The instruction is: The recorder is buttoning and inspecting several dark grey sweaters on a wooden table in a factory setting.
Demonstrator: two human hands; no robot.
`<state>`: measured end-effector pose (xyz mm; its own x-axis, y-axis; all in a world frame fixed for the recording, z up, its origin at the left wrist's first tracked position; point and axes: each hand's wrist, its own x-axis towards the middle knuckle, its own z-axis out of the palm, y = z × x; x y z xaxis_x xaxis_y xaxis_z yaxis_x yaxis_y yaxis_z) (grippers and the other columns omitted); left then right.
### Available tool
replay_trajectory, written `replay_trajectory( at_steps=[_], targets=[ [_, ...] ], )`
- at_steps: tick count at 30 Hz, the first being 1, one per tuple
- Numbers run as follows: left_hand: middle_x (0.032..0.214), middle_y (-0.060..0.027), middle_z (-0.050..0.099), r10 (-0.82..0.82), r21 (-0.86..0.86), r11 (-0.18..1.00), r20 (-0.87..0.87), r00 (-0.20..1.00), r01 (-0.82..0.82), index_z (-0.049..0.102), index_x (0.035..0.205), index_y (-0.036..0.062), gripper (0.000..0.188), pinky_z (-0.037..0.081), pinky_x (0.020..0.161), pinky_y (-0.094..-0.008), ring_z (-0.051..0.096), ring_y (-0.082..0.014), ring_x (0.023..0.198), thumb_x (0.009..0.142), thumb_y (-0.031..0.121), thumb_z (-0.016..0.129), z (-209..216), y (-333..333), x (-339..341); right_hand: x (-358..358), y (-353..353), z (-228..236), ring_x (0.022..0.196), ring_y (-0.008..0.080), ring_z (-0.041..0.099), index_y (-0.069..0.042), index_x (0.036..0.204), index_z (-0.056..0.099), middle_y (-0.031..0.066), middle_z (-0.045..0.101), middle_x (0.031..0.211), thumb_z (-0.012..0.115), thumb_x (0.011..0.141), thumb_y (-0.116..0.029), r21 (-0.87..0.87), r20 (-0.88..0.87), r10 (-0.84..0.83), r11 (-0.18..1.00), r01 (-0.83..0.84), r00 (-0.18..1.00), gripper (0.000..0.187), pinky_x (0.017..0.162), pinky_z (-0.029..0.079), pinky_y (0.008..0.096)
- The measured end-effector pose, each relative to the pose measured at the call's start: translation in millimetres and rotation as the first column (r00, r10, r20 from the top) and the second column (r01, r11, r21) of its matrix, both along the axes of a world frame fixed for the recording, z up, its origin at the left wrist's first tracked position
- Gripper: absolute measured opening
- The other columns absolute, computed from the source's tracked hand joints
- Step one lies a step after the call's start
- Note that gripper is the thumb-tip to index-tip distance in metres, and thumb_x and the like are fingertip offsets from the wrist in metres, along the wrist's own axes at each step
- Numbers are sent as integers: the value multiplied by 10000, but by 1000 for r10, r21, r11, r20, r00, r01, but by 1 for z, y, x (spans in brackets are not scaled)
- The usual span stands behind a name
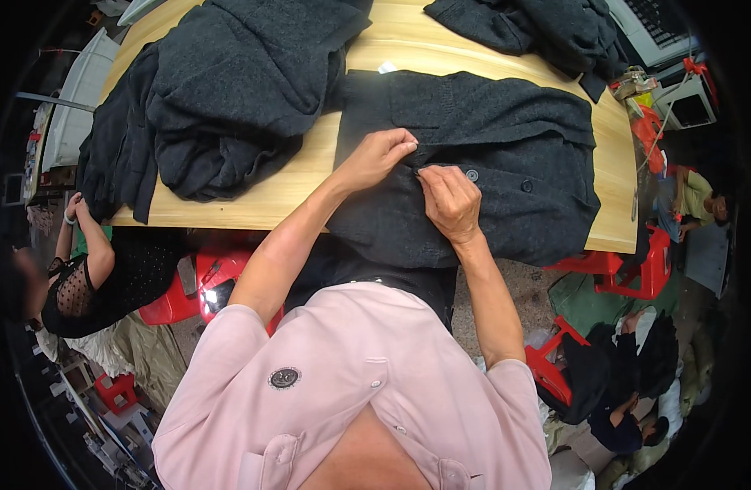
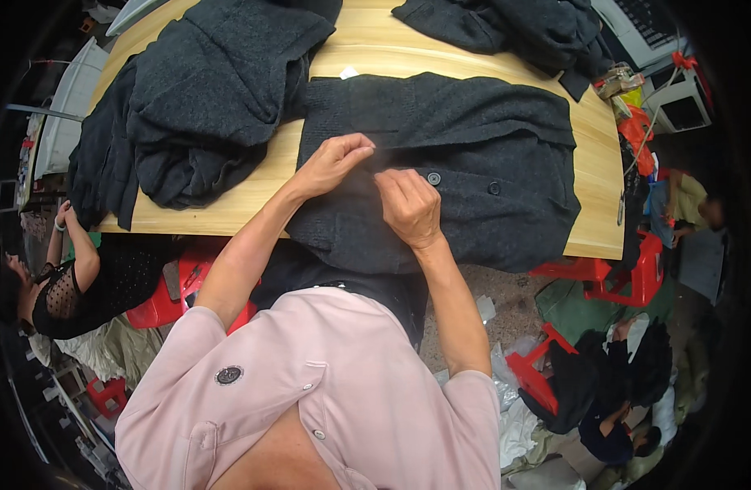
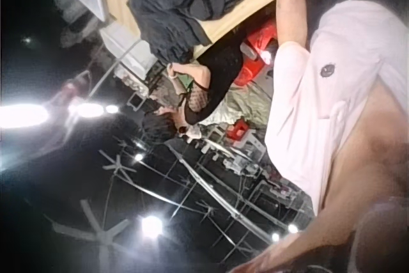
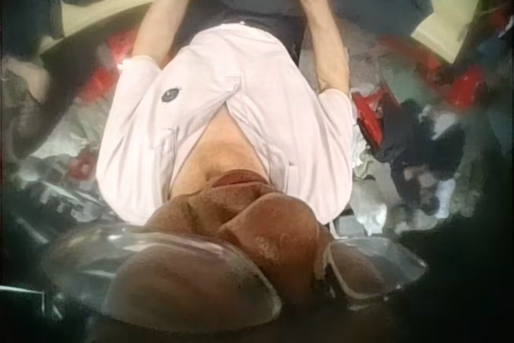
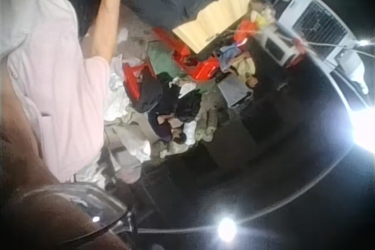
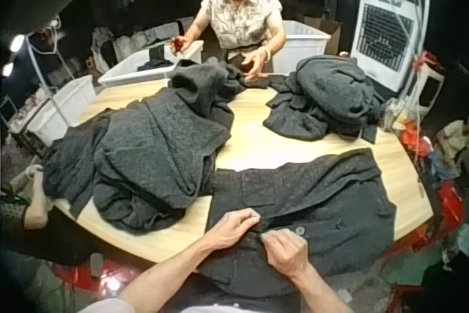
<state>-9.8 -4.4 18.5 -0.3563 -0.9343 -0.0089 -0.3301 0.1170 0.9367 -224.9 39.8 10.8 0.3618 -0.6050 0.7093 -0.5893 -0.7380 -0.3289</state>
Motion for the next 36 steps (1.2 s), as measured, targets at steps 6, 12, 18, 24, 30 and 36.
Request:
replay_trajectory(
  at_steps=[6, 12, 18, 24, 30, 36],
  targets=[
    [986, -69, 760, -78, -66, 994, 62, 995, 83, 761, 1159, -29, 238, 543, 815, -320, 662, -145, 893, 1047, 178, 729, 0, 1, -1, -3, 1, -1, 833, 288, 754, -10, 984, 746, 111, 766, 932, 813, 884, 25, 86, -26, -24, 996, 26, 999, 126, 721, 614, 375],
    [1030, -158, 777, -45, -184, 979, 238, 970, 91, 783, 1139, -4, 251, 541, 945, -412, 689, -302, 1014, 1005, 207, 758, -4, 3, -10, -4, 0, -2, 828, 282, 756, -8, 992, 752, 110, 767, 928, 811, 889, 23, 84, -40, -12, 996, 15, 999, 123, 721, 617, 372],
    [960, -206, 752, 30, -212, 977, 192, 981, 11, 758, 1090, -7, 295, 519, 842, -481, 674, -384, 935, 1019, 279, 748, -3, 3, -12, -3, -1, -1, 832, 282, 763, -1, 1007, 761, 119, 777, 950, 814, 888, 34, 7, -22, -34, 999, 34, 999, 134, 716, 622, 369],
    [1039, -159, 742, -30, -270, 957, 266, 964, 104, 761, 1157, 42, 203, 500, 921, -462, 657, -354, 1001, 1060, 200, 680, -1, 4, -11, -4, -4, 2, 816, 292, 740, -20, 998, 748, 114, 749, 929, 742, 875, 8, -37, -10, -75, 996, 75, 997, 126, 702, 590, 385],
    [1083, -125, 737, -122, -232, 954, 280, 952, 191, 743, 1167, 37, 213, 479, 970, -434, 651, -304, 1037, 1090, 220, 665, -5, 4, -5, -9, 0, 5, 875, 268, 736, -27, 996, 736, 97, 753, 991, 727, 916, -74, -17, -102, -63, 998, 61, 993, 93, 745, 586, 393],
    [1033, -138, 763, -167, -221, 953, 184, 969, 206, 786, 1158, 37, 328, 526, 897, -423, 686, -316, 971, 913, 234, 878, -1, 6, 13, -6, -2, 3, 1232, 331, 684, -28, 1016, 730, 145, 718, 1299, 706, 944, -141, 11, -126, -23, 1000, 24, 992, 136, 1106, 524, 519]
  ],
)
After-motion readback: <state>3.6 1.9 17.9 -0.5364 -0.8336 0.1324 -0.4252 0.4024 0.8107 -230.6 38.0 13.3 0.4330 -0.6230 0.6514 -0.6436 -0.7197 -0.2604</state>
